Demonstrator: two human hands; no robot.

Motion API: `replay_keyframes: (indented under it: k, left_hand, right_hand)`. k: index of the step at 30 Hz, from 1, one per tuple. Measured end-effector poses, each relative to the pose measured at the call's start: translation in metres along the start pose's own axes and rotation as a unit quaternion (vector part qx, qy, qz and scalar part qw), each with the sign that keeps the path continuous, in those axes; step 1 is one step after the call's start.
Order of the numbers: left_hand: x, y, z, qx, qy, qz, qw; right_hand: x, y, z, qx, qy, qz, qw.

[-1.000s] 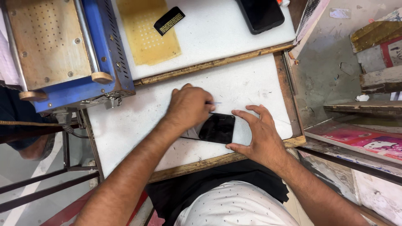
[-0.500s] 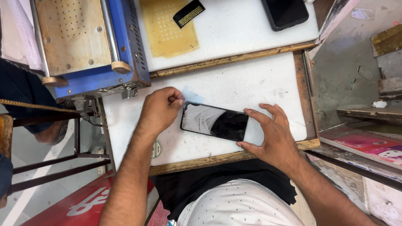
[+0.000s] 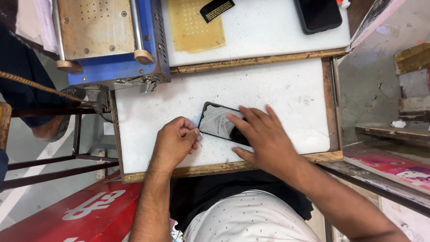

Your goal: The person applies a screen protector to a smartphone. They peel off the backing, align the film over the display, press it down, and smooth out bubbles with a small tool. The phone is then placed into a blue pressing machine, removed, and the person continues smoothing the protector and testing the touchscreen.

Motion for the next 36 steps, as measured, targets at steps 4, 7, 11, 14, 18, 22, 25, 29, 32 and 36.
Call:
replay_keyframes:
  k: [4,7,11,14,18,22,25,29,32,36]
  left_hand:
    - [0.0,0.001,0.001,0.031,0.065,0.009,0.997]
    - [0.008,0.008,0.011,0.064,0.123,0.05,0.989]
    - [0.018,0.027,0.034,0.143,0.239,0.113,0.954]
    - [0.017,0.043,0.057,0.119,0.316,0.146,0.93]
    - [0.012,0.061,0.08,0.129,0.37,0.115,0.913]
    - [0.012,0.075,0.075,0.099,0.394,0.105,0.908]
    - [0.006,0.077,0.073,0.092,0.4,0.094,0.907]
    - [0.006,0.08,0.077,0.084,0.4,0.066,0.911]
    - [0.004,0.075,0.085,0.059,0.412,0.059,0.907]
    - [0.002,0.066,0.092,0.012,0.418,0.017,0.908]
  right_hand:
    - [-0.022,0.0,-0.01,0.006,0.017,-0.043,0.999]
    - [-0.025,-0.006,-0.01,-0.048,0.031,0.003,0.998]
    - [-0.019,-0.013,-0.005,-0.099,0.04,0.153,0.982]
    - [-0.017,-0.011,0.002,-0.094,0.077,0.206,0.971]
    - [-0.013,-0.008,0.016,-0.142,0.112,0.23,0.956]
    - [0.002,-0.001,0.023,-0.204,0.135,0.22,0.944]
    - [0.008,-0.008,0.03,-0.347,0.121,0.212,0.906]
    - [0.008,-0.013,0.031,-0.547,0.117,0.201,0.804]
    - [0.006,-0.021,0.037,-0.639,0.127,0.185,0.735]
    - [0.003,-0.028,0.043,-0.669,0.095,0.186,0.713]
Point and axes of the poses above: each hand's wrist, its own x-axis away from the middle knuckle, its own y-axis out of the palm, z = x × y, the point moved 1 cm from there along -x, towards the middle knuckle, and after that the axes turned 6 degrees about y, right-handed, at the moved point
